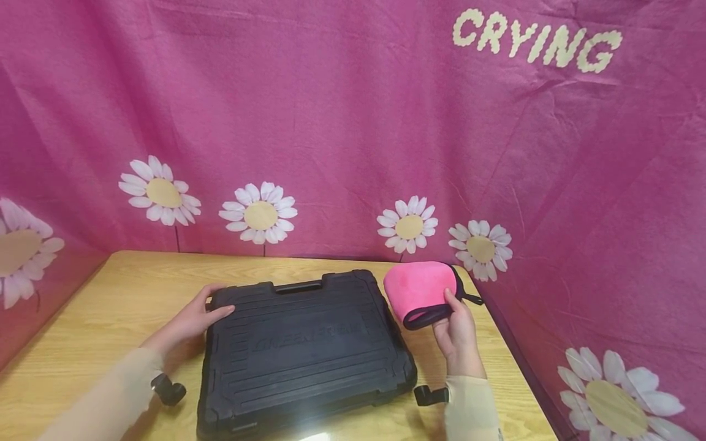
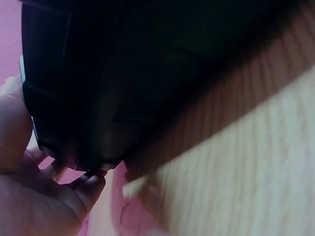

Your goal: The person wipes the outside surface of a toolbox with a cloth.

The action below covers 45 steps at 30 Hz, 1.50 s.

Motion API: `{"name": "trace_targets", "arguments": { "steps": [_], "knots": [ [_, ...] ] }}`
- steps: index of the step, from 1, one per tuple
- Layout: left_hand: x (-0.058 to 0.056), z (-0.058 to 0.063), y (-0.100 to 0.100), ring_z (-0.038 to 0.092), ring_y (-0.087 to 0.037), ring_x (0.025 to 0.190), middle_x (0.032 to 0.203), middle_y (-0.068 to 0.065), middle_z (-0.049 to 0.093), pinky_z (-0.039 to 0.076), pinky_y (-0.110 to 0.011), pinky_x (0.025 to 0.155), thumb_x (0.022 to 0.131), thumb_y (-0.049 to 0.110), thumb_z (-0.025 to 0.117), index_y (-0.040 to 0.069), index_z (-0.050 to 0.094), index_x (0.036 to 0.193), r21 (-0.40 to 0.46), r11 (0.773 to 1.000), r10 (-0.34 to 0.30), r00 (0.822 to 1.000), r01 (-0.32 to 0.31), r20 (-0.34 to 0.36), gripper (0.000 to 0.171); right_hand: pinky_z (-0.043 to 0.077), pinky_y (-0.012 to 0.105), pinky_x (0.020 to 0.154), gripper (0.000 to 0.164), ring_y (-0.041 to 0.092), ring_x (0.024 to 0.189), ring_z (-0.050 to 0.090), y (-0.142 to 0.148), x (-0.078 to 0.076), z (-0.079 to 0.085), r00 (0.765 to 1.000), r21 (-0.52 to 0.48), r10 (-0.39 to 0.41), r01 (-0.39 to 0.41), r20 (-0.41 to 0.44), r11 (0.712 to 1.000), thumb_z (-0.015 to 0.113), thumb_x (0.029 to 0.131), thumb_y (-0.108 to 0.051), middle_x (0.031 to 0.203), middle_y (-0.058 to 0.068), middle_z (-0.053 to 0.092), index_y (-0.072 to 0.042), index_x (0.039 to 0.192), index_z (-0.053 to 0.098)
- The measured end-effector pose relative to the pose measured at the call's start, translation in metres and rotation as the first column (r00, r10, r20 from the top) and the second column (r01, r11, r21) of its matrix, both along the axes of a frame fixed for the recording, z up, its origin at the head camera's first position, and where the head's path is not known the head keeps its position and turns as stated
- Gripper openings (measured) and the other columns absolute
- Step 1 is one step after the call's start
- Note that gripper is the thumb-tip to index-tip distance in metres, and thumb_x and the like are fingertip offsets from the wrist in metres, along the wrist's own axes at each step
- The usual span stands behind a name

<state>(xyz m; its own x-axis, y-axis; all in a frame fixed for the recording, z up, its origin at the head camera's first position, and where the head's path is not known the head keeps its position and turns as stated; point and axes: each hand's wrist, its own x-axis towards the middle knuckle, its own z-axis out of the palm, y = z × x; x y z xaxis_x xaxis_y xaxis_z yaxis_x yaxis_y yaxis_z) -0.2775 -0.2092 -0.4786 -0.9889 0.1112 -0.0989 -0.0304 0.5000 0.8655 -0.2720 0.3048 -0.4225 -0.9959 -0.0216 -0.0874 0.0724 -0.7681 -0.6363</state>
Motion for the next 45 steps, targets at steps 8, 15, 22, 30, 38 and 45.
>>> {"name": "trace_targets", "arguments": {
  "steps": [8, 15, 22, 30, 38, 45],
  "knots": [
    [0.009, -0.003, -0.003, 0.042, -0.046, 0.138, 0.158, -0.032, 0.027, 0.039, -0.059, 0.115, 0.101, 0.035, 0.066, -0.001, 0.023, 0.155, 0.055, 0.997, 0.049, 0.999, -0.049, 0.003, 0.078, 0.052, 0.021, 0.101, 0.02, 0.003, 0.113, 0.065, -0.002, 0.001, 0.001, 1.0, -0.007, 0.003, -0.003, 0.004, 1.0, 0.043, 0.111, -0.015, 0.116, -0.009, 0.074, -0.016, 0.125, 0.056],
    [0.019, -0.002, -0.001, 0.046, -0.043, 0.134, 0.157, -0.032, 0.028, 0.043, -0.051, 0.11, 0.101, 0.029, 0.066, -0.005, 0.022, 0.155, 0.071, 0.994, 0.087, 0.996, -0.087, -0.001, 0.077, 0.049, 0.02, 0.105, 0.022, 0.003, 0.116, 0.063, 0.0, 0.001, 0.0, 1.0, 0.009, 0.004, -0.004, 0.001, 1.0, 0.042, 0.111, -0.016, 0.116, -0.009, 0.074, -0.017, 0.13, 0.053],
    [0.029, -0.005, -0.001, 0.04, -0.045, 0.14, 0.159, -0.032, 0.024, 0.036, -0.058, 0.117, 0.102, 0.032, 0.066, -0.003, 0.02, 0.157, 0.072, 0.988, 0.133, 0.991, -0.134, 0.02, 0.079, 0.048, 0.02, 0.106, 0.021, 0.002, 0.114, 0.065, -0.002, 0.001, 0.0, 1.0, -0.012, 0.013, -0.012, 0.01, 1.0, 0.042, 0.111, -0.016, 0.115, -0.008, 0.074, -0.016, 0.126, 0.056],
    [0.043, -0.009, 0.004, 0.034, -0.044, 0.145, 0.162, -0.03, 0.019, 0.032, -0.058, 0.119, 0.101, 0.033, 0.066, -0.001, 0.018, 0.158, 0.138, 0.966, 0.216, 0.976, -0.219, 0.034, 0.081, 0.053, 0.021, 0.099, 0.02, 0.003, 0.111, 0.067, -0.003, 0.0, -0.002, 1.0, 0.0, 0.013, -0.013, -0.012, 1.0, 0.041, 0.111, -0.015, 0.116, -0.007, 0.074, -0.015, 0.122, 0.058],
    [0.06, -0.014, 0.01, 0.023, -0.044, 0.152, 0.162, -0.03, 0.018, 0.022, -0.06, 0.124, 0.099, 0.034, 0.069, 0.0, 0.021, 0.157, 0.158, 0.939, 0.309, 0.951, -0.306, 0.006, 0.082, 0.054, 0.022, 0.097, 0.023, 0.005, 0.11, 0.069, -0.003, -0.001, -0.003, 0.999, -0.01, 0.027, -0.027, -0.034, 1.0, 0.04, 0.112, -0.015, 0.116, -0.005, 0.075, -0.014, 0.118, 0.062],
    [0.068, -0.015, 0.017, 0.018, -0.046, 0.154, 0.163, -0.031, 0.018, 0.017, -0.061, 0.125, 0.098, 0.037, 0.069, 0.0, 0.022, 0.157, 0.137, 0.922, 0.366, 0.931, -0.363, 0.004, 0.084, 0.053, 0.021, 0.098, 0.02, 0.003, 0.111, 0.068, -0.003, 0.0, -0.003, 0.999, 0.018, 0.026, -0.026, -0.03, 1.0, 0.041, 0.111, -0.016, 0.117, -0.008, 0.075, -0.016, 0.122, 0.058]
  ]
}}
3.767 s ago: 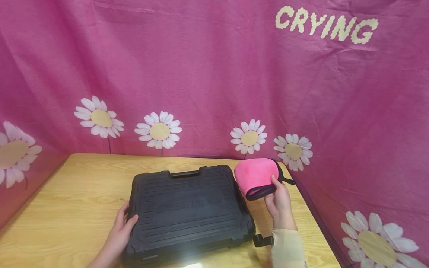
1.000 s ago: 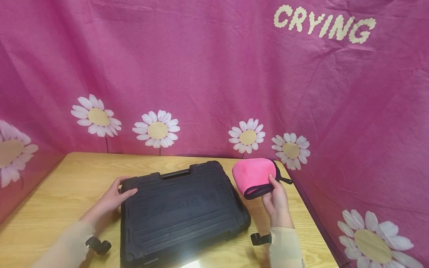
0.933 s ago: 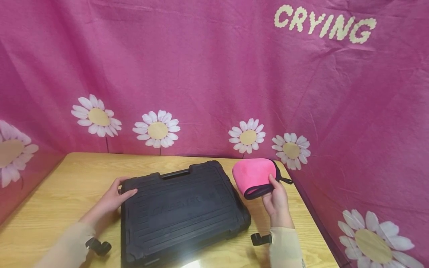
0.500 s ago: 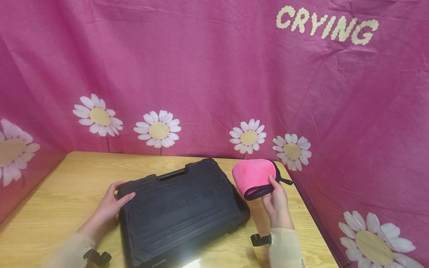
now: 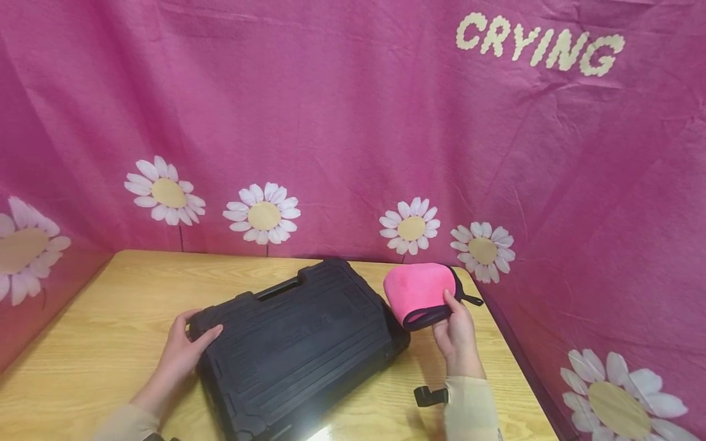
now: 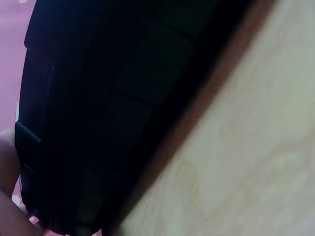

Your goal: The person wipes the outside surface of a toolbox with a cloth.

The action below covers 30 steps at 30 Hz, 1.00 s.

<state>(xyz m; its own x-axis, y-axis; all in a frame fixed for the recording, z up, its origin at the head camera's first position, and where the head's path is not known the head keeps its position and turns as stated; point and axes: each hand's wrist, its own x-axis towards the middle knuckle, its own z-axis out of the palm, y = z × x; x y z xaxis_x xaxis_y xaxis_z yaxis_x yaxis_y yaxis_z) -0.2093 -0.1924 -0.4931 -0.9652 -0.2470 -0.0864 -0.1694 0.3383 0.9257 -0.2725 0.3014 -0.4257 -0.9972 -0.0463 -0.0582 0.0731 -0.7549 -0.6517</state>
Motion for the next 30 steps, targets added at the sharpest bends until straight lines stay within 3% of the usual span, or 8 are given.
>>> {"name": "trace_targets", "arguments": {
  "steps": [11, 19, 26, 30],
  "knots": [
    [0.013, 0.002, 0.013, 0.019, -0.048, 0.153, 0.159, -0.032, 0.02, 0.018, -0.062, 0.124, 0.098, 0.035, 0.07, -0.001, 0.022, 0.156, 0.007, 0.996, 0.089, 0.996, -0.089, -0.008, 0.084, 0.051, 0.02, 0.102, 0.021, 0.002, 0.112, 0.066, -0.001, 0.0, 0.0, 0.999, 0.009, -0.009, 0.009, 0.041, 1.0, 0.043, 0.111, -0.018, 0.115, -0.009, 0.074, -0.018, 0.131, 0.05],
    [0.02, 0.001, 0.024, 0.026, -0.049, 0.149, 0.156, -0.032, 0.024, 0.02, -0.063, 0.123, 0.096, 0.036, 0.072, -0.002, 0.025, 0.155, -0.026, 0.988, 0.15, 0.988, -0.151, -0.03, 0.084, 0.053, 0.021, 0.098, 0.02, 0.003, 0.11, 0.068, -0.002, -0.001, -0.001, 1.0, -0.002, 0.002, -0.002, 0.014, 1.0, 0.04, 0.112, -0.016, 0.115, -0.008, 0.075, -0.016, 0.123, 0.056],
    [0.023, 0.002, 0.03, 0.026, -0.05, 0.148, 0.154, -0.033, 0.025, 0.02, -0.063, 0.122, 0.096, 0.036, 0.072, -0.003, 0.024, 0.154, -0.037, 0.985, 0.166, 0.986, -0.167, -0.028, 0.085, 0.046, 0.019, 0.108, 0.028, 0.0, 0.118, 0.062, -0.001, 0.0, 0.0, 0.998, 0.019, -0.009, 0.008, 0.057, 1.0, 0.042, 0.111, -0.019, 0.115, -0.011, 0.074, -0.019, 0.139, 0.043],
    [0.022, 0.002, 0.029, 0.028, -0.05, 0.146, 0.153, -0.033, 0.024, 0.021, -0.064, 0.122, 0.096, 0.037, 0.072, -0.004, 0.023, 0.154, -0.056, 0.986, 0.157, 0.987, -0.158, -0.013, 0.086, 0.048, 0.019, 0.106, 0.027, 0.0, 0.116, 0.064, -0.001, 0.0, 0.0, 0.999, 0.019, -0.003, 0.002, 0.054, 1.0, 0.042, 0.111, -0.019, 0.115, -0.011, 0.074, -0.019, 0.138, 0.044]
  ]
}}
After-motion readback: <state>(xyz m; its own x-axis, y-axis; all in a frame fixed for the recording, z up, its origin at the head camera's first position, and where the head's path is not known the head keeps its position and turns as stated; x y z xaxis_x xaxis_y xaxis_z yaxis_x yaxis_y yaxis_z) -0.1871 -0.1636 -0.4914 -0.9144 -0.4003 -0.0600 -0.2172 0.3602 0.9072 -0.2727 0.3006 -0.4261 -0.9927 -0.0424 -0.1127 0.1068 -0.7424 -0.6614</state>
